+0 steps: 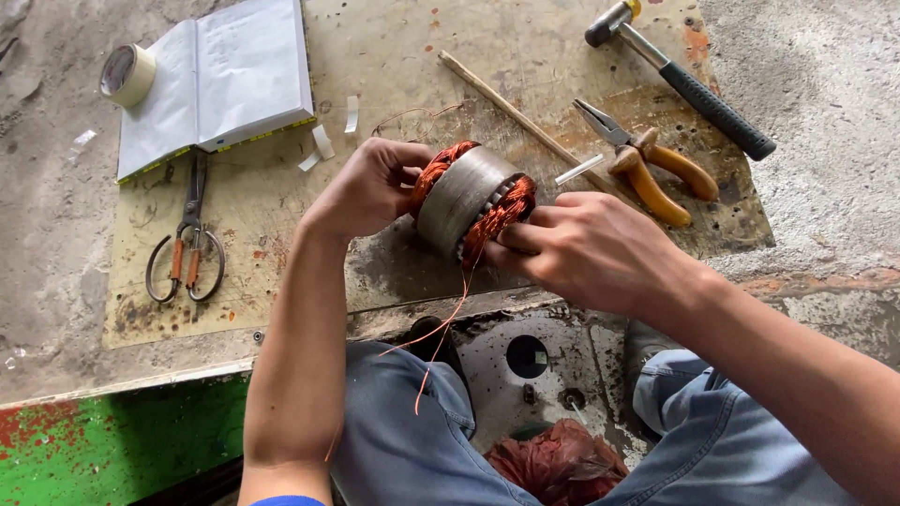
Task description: Inserting copper wire coils into the slots of a motor stator using hands and a wooden stick.
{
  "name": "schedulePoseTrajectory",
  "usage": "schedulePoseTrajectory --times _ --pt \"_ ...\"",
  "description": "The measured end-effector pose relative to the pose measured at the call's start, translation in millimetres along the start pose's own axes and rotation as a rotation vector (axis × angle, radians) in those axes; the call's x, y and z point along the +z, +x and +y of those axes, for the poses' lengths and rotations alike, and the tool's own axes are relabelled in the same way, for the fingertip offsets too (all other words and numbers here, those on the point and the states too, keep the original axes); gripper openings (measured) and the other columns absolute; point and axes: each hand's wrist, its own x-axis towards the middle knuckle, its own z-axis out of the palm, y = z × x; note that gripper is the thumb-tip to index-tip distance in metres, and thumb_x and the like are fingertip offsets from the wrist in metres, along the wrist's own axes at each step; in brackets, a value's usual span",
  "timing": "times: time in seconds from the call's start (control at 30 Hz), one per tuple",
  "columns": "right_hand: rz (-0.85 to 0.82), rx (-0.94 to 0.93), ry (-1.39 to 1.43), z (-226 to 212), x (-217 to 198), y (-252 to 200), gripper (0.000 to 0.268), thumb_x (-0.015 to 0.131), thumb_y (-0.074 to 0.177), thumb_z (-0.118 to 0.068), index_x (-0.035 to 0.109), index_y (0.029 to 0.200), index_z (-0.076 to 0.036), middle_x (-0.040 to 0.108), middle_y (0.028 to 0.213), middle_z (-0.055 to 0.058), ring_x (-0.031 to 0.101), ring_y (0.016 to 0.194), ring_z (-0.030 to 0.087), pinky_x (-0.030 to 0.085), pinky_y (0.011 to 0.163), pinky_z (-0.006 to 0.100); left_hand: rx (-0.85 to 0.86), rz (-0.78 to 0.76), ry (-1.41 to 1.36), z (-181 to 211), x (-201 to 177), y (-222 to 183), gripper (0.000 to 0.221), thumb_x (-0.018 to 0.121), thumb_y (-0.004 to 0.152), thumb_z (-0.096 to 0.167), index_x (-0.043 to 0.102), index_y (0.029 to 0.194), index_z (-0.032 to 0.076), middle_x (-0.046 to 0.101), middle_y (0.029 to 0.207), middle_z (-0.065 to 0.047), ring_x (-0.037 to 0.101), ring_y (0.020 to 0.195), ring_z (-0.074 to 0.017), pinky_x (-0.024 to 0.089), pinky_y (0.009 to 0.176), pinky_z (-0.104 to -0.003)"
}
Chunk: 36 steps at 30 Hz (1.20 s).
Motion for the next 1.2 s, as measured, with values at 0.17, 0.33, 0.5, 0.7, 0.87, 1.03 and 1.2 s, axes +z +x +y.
schedulePoseTrajectory --times 0.17,0.33,0.5,0.7,0.87,1.03,1.2 --pt "-0.059 0.016 0.161 5.7 1.3 3.5 0.025 0.048 0.099 -0.014 0.071 0.092 -0.019 0.071 0.089 0.005 0.069 0.077 0.023 0.053 0.07 0.036 0.012 0.031 -0.013 -3.4 0.8 0.9 0.033 0.077 0.085 -0.011 0.076 0.113 0.005 0.075 0.1 -0.005 0.068 0.089 -0.0192 0.065 0.076 -0.04" --pt "0.08 -0.062 0.138 8.1 5.0 8.9 0.02 0.052 0.096 -0.011 0.07 0.094 -0.018 0.071 0.09 0.004 0.067 0.073 0.022 0.053 0.071 0.035 0.027 0.037 0.007 4.9 6.0 -0.3 0.025 0.08 0.084 -0.005 0.077 0.106 0.007 0.073 0.09 0.0 0.067 0.083 -0.013 0.063 0.076 -0.036" --pt "0.037 -0.056 0.096 6.0 -6.7 12.4 0.021 0.053 0.098 -0.013 0.071 0.09 -0.018 0.072 0.087 0.003 0.067 0.071 0.021 0.054 0.071 0.035 0.025 0.042 -0.001 3.0 2.8 -1.7 0.025 0.082 0.083 -0.004 0.078 0.104 0.008 0.073 0.089 0.0 0.067 0.081 -0.0134 0.063 0.077 -0.036" --pt "-0.027 -0.058 -0.028 6.8 -13.4 4.0 0.018 0.055 0.096 -0.014 0.07 0.096 -0.023 0.072 0.094 0.0 0.068 0.071 0.02 0.055 0.071 0.036 0.0 0.036 -0.025 -1.0 5.7 -1.5 0.025 0.081 0.083 -0.007 0.077 0.104 0.006 0.073 0.088 -0.004 0.069 0.079 -0.0185 0.063 0.077 -0.039" --pt "0.018 -0.136 -0.104 13.6 0.0 5.4 0.017 0.055 0.1 -0.015 0.068 0.101 -0.026 0.074 0.098 -0.003 0.07 0.073 0.016 0.056 0.073 0.032 -0.005 0.024 0.006 9.2 3.5 -0.5 0.027 0.082 0.082 -0.006 0.076 0.106 0.004 0.073 0.091 -0.004 0.068 0.08 -0.0176 0.064 0.075 -0.039" --pt "-0.047 -0.151 -0.052 14.4 -19.3 6.9 0.019 0.055 0.098 -0.013 0.068 0.09 -0.024 0.075 0.095 0.002 0.071 0.07 0.02 0.058 0.072 0.036 -0.03 0.039 0.03 7.9 8.6 -2.6 0.03 0.081 0.084 -0.004 0.075 0.113 0.002 0.075 0.099 -0.007 0.069 0.089 -0.0238 0.064 0.081 -0.046" --pt "-0.044 -0.097 -0.146 11.1 -22.1 7.5 0.023 0.051 0.101 -0.014 0.067 0.091 -0.028 0.073 0.089 0.0 0.07 0.069 0.017 0.058 0.07 0.034 -0.016 0.031 0.053 3.6 5.7 -1.2 0.034 0.082 0.084 -0.002 0.075 0.118 0.002 0.076 0.104 -0.01 0.07 0.092 -0.0272 0.063 0.084 -0.05"
